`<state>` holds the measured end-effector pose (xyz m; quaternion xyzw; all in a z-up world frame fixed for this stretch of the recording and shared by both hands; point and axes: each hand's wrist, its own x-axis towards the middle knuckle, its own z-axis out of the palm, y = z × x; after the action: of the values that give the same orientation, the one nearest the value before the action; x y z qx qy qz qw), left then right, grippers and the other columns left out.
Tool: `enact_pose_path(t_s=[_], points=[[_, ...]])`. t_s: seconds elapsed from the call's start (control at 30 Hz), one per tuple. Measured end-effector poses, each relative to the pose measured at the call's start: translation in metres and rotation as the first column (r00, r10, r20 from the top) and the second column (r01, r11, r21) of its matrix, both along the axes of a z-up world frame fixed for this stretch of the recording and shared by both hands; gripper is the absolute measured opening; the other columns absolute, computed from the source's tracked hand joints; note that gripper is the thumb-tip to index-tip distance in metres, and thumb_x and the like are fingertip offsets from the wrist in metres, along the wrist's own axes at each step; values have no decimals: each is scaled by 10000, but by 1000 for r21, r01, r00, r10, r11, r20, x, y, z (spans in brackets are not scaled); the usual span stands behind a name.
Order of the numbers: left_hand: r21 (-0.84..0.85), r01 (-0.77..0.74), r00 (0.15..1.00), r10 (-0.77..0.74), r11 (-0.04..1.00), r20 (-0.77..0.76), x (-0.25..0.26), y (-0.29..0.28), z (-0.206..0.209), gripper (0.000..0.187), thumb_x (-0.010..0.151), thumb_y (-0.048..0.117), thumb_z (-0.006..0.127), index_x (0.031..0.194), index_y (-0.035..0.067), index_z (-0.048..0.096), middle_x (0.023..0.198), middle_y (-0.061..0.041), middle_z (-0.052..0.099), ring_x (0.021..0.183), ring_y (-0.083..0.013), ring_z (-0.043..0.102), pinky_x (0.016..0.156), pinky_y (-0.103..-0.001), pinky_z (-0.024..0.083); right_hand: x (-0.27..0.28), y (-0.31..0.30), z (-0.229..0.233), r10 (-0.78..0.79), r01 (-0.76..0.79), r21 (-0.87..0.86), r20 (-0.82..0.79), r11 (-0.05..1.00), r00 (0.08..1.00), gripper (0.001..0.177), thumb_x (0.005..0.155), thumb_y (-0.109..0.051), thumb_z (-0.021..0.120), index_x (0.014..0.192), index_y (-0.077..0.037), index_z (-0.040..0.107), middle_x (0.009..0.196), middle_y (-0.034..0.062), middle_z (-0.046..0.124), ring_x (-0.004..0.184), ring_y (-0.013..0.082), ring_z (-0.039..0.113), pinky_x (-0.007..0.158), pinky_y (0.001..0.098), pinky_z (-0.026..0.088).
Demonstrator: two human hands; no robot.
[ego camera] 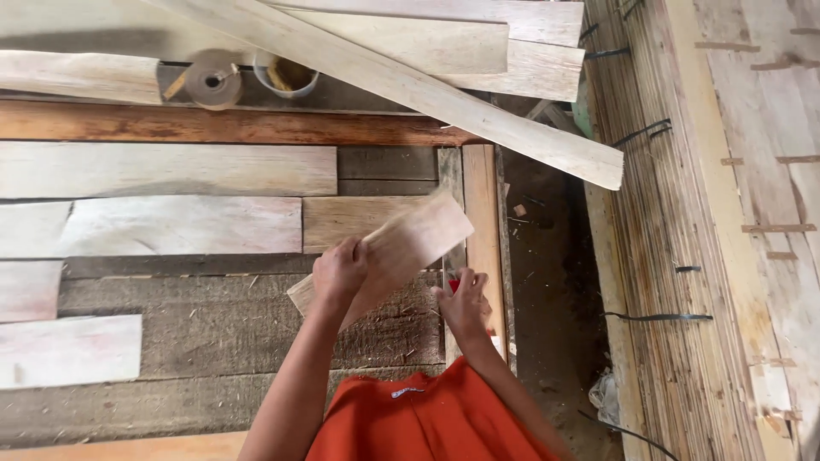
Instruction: Cutting thin wooden planks with a utility knife and arranging them to form a panel on the floor.
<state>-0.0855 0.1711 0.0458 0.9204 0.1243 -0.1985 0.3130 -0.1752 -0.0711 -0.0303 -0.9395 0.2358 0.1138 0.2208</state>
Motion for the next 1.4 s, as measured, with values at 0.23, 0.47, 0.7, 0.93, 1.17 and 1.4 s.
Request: enact_pose_path(t_s=[0.23,0.47,0.7,0.93,1.17,1.4], points=[[-16,-165,972,165,986,168,-22,17,14,400,1004,476,453,1091,174,701,1080,-155,690,1034,-435,665,899,-563,544,4,-12,-54,33,-21,-151,76,988,997,578,806,-433,682,1277,-257,399,1151,36,458,845,393,751,743,569,616],[-140,-147,927,186,979,327,-23,0,50,312,1004,389,495,1182,218,686,1051,-181,699,966,-479,675,849,-590,531,-33,17,49,273,-73,-391,484,917,832,189,788,-153,637,943,-218,549,779,-25,580,531,280,700,486,413,605],[21,-37,860,21,999,510,9,-17,32,222,1000,415,495,1093,316,671,963,-8,659,895,-314,697,820,-420,505,-39,24,59,-422,117,778,202,617,884,250,873,-131,762,1100,-36,714,869,123,723,386,135,554,385,263,498],[5,141,863,-125,990,490,27,-41,-7,204,961,353,488,1059,334,666,973,-8,624,808,-424,665,838,-502,495,33,28,71,-568,144,970,-6,198,823,195,912,-72,714,851,-31,533,499,78,475,355,160,444,394,287,403],[102,8,721,-76,995,689,47,-24,-37,589,867,151,622,1447,238,565,1614,-85,382,1469,-428,282,1141,-659,205,107,11,47,-812,274,950,-42,147,582,206,890,-111,757,986,-9,607,761,113,653,509,189,640,463,297,549],[169,11,830,-103,986,548,58,-20,-79,699,872,199,621,1543,137,437,1673,-190,241,1499,-523,149,1135,-712,187,171,-7,-16,-841,286,954,-82,89,534,300,919,-116,743,1135,-19,560,980,147,708,676,266,745,585,351,630]])
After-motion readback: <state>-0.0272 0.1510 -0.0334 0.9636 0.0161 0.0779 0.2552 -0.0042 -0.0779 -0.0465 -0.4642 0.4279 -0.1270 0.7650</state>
